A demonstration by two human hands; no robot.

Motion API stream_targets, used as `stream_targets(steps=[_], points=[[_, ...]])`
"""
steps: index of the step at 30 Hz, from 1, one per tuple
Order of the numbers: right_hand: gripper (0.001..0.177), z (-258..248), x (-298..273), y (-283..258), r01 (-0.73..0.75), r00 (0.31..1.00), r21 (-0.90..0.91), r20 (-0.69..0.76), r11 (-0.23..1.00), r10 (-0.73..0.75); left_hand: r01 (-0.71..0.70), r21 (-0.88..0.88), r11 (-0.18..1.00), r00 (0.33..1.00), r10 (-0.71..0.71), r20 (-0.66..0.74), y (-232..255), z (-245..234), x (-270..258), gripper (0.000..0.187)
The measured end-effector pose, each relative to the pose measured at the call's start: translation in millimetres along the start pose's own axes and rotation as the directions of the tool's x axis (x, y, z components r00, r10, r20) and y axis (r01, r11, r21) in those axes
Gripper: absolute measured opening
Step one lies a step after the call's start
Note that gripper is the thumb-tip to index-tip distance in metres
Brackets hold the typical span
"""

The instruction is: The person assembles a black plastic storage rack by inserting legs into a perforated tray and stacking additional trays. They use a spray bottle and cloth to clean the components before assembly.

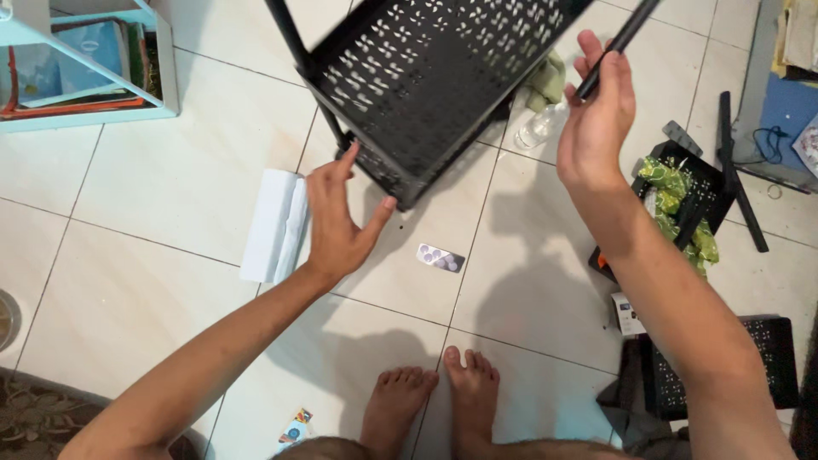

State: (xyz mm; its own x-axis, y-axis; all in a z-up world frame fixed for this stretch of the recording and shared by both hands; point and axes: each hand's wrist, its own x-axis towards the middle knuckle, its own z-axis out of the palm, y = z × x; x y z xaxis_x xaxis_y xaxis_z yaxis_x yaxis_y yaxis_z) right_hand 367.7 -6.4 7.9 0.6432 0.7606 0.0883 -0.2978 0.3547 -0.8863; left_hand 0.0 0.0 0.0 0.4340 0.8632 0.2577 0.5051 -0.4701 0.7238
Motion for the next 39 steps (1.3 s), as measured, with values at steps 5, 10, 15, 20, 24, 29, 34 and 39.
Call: stream_targets(steps=[5, 10, 15, 20, 24, 29, 34, 39], points=[[0.024, 17.8, -45.2, -22.5, 0.140, 0.958, -0.069, 0.260, 0.988, -0.117, -0.433, 0.210, 0.877, 0.891, 0.452, -0.047, -10.7, -31.2, 49.9, 0.082], [0.035, 45.9, -75.2, -49.8, 0.113, 0.886, -0.308, 0.462, 0.945, 0.045, -0.618, 0.312, 0.722, 0.781, 0.608, 0.141, 3.4, -26.1, 82.4, 0.069], [0.019, 58.7, -85.5, -56.3, 0.059, 0.828, -0.395, 0.532, 0.917, 0.177, -0.544, 0.271, 0.794, 0.836, 0.541, 0.095, 9.0, -9.7, 80.0, 0.057], [0.020, 66.1, -87.2, -57.3, 0.007, 0.825, -0.419, 0.515, 0.908, 0.231, -0.554, 0.242, 0.797, 0.831, 0.549, 0.094, 4.1, -7.4, 79.6, 0.055], [0.022, 79.1, -88.0, -63.5, 0.027, 0.834, -0.462, 0.500, 0.886, 0.235, -0.536, 0.249, 0.807, 0.842, 0.531, 0.092, 5.0, -7.5, 79.1, 0.056], [0.021, 91.6, -99.3, -81.5, 0.379, 0.791, -0.662, 0.594, 0.646, 0.145, -0.538, 0.245, 0.807, 0.841, 0.535, 0.085, 3.2, -8.1, 78.3, 0.055], [0.026, 108.3, -100.2, -91.9, 0.491, 0.773, -0.703, 0.624, 0.514, 0.116, -0.534, 0.268, 0.802, 0.843, 0.531, 0.091, 6.3, -8.8, 82.1, 0.056], [0.023, 106.0, -107.8, -83.5, 0.552, 0.739, -0.695, 0.664, 0.461, 0.116, -0.526, 0.269, 0.807, 0.848, 0.520, 0.096, 4.4, -6.9, 77.5, 0.056]])
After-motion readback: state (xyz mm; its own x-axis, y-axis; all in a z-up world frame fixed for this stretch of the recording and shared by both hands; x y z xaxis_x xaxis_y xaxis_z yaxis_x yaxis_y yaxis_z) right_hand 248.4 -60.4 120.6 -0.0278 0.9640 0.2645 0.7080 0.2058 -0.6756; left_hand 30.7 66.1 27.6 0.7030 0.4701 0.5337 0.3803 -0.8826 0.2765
